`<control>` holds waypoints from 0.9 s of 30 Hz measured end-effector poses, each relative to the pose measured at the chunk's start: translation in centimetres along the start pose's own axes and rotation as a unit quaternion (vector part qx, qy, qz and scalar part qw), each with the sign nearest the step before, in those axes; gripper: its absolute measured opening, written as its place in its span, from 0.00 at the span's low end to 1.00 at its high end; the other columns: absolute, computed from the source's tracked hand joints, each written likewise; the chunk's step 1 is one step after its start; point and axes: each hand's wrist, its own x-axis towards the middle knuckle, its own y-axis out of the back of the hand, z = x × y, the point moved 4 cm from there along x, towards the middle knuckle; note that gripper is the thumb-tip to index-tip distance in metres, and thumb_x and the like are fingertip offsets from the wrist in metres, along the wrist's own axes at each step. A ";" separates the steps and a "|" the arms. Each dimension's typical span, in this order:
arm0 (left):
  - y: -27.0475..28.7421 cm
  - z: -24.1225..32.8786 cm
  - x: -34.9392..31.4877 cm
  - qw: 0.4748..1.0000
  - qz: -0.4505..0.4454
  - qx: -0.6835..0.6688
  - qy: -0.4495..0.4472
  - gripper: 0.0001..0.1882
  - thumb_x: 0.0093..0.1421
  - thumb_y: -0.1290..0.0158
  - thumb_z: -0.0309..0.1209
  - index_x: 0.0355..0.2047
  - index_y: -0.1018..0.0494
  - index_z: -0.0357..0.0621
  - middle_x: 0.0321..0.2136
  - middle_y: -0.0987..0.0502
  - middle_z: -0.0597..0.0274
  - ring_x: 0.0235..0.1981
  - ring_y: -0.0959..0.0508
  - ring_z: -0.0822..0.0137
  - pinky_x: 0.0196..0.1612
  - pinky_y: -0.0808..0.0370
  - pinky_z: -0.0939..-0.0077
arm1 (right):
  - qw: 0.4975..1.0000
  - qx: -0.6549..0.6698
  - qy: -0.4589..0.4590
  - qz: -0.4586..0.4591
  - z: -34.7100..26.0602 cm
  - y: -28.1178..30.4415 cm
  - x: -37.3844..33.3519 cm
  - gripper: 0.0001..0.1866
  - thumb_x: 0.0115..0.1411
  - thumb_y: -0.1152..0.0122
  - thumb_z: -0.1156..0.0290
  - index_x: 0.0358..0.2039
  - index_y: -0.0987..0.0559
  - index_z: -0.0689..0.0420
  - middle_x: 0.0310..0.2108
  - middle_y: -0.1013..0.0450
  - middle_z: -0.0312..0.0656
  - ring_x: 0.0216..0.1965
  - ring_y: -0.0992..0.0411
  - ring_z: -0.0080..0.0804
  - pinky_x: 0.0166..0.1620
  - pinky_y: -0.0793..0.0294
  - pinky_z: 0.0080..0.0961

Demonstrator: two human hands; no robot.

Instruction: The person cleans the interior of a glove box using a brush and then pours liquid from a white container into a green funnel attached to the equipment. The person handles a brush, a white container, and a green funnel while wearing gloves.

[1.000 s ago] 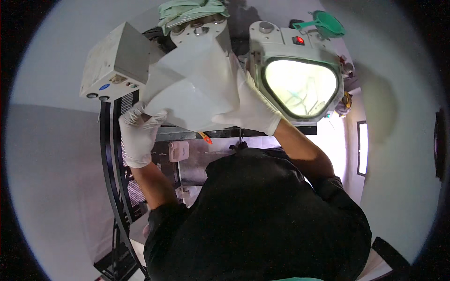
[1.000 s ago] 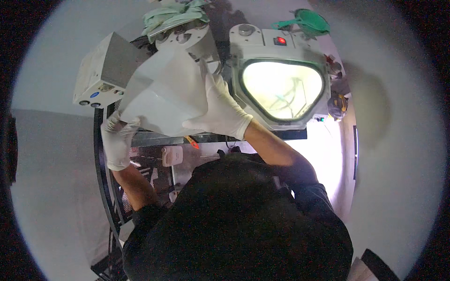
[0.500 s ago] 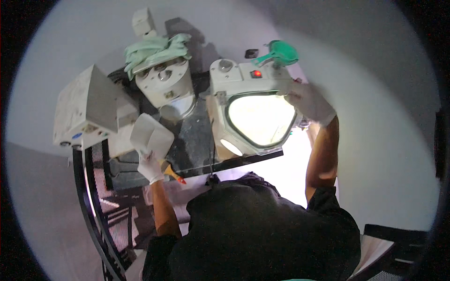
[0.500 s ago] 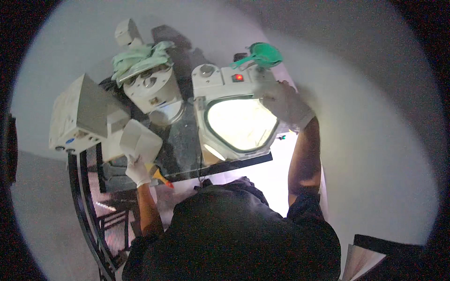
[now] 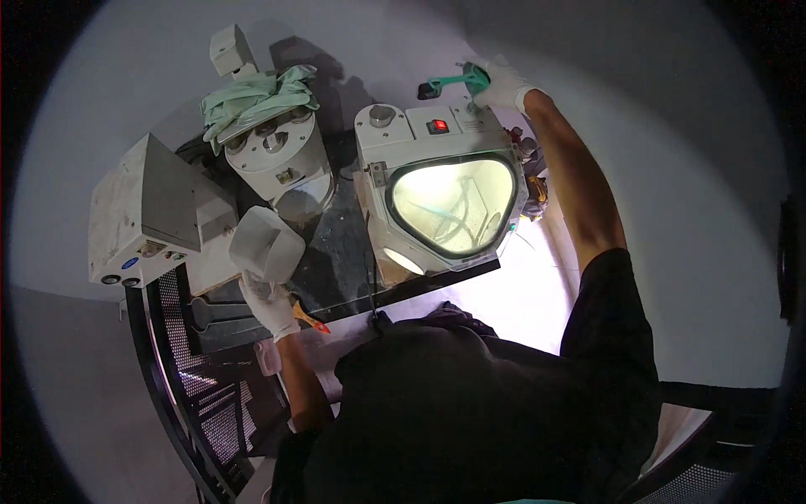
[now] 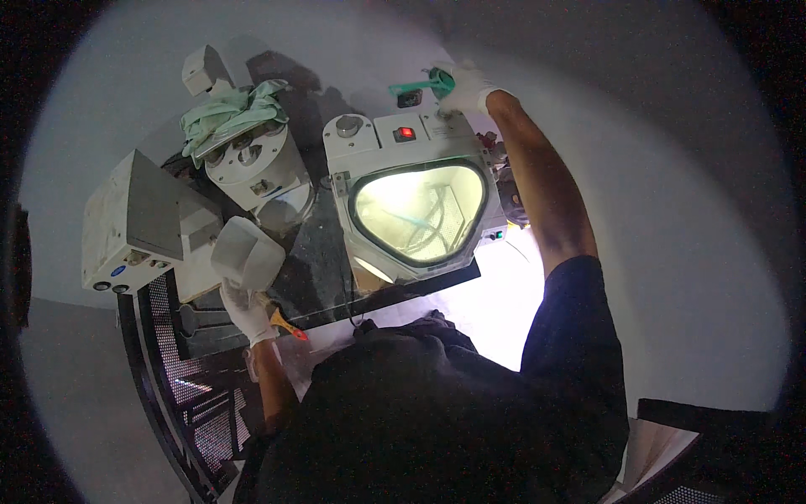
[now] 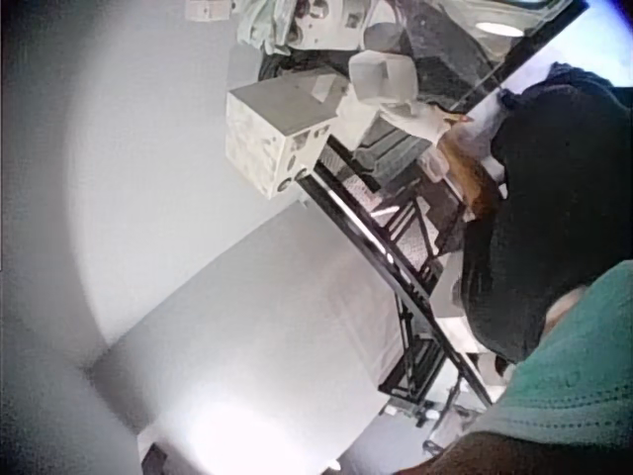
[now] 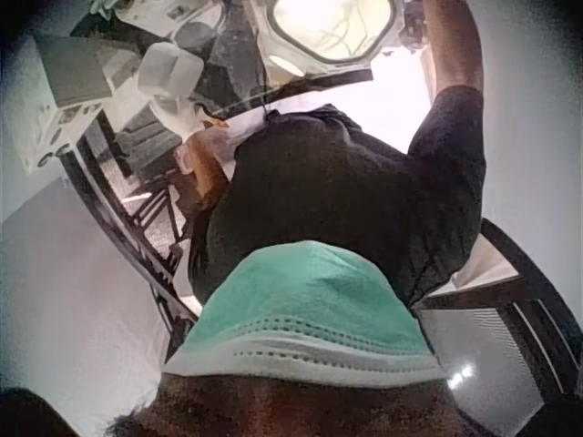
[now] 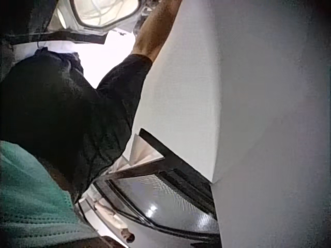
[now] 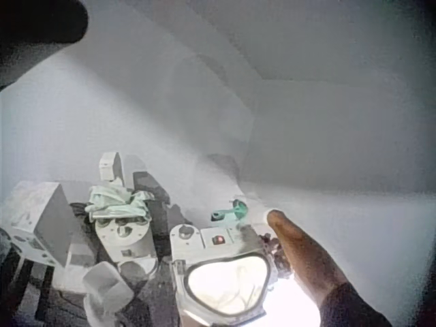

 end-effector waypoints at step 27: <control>1.3 -3.2 -3.9 0.969 -0.011 -0.154 0.193 0.26 0.63 0.47 0.15 0.62 0.38 0.32 0.61 0.31 0.52 0.60 0.29 0.60 0.62 0.29 0.70 | 0.994 0.058 -0.003 0.088 3.1 -0.8 -0.4 0.51 0.40 0.26 0.63 0.69 0.35 0.43 0.56 0.29 0.55 0.59 0.30 0.51 0.62 0.32 0.40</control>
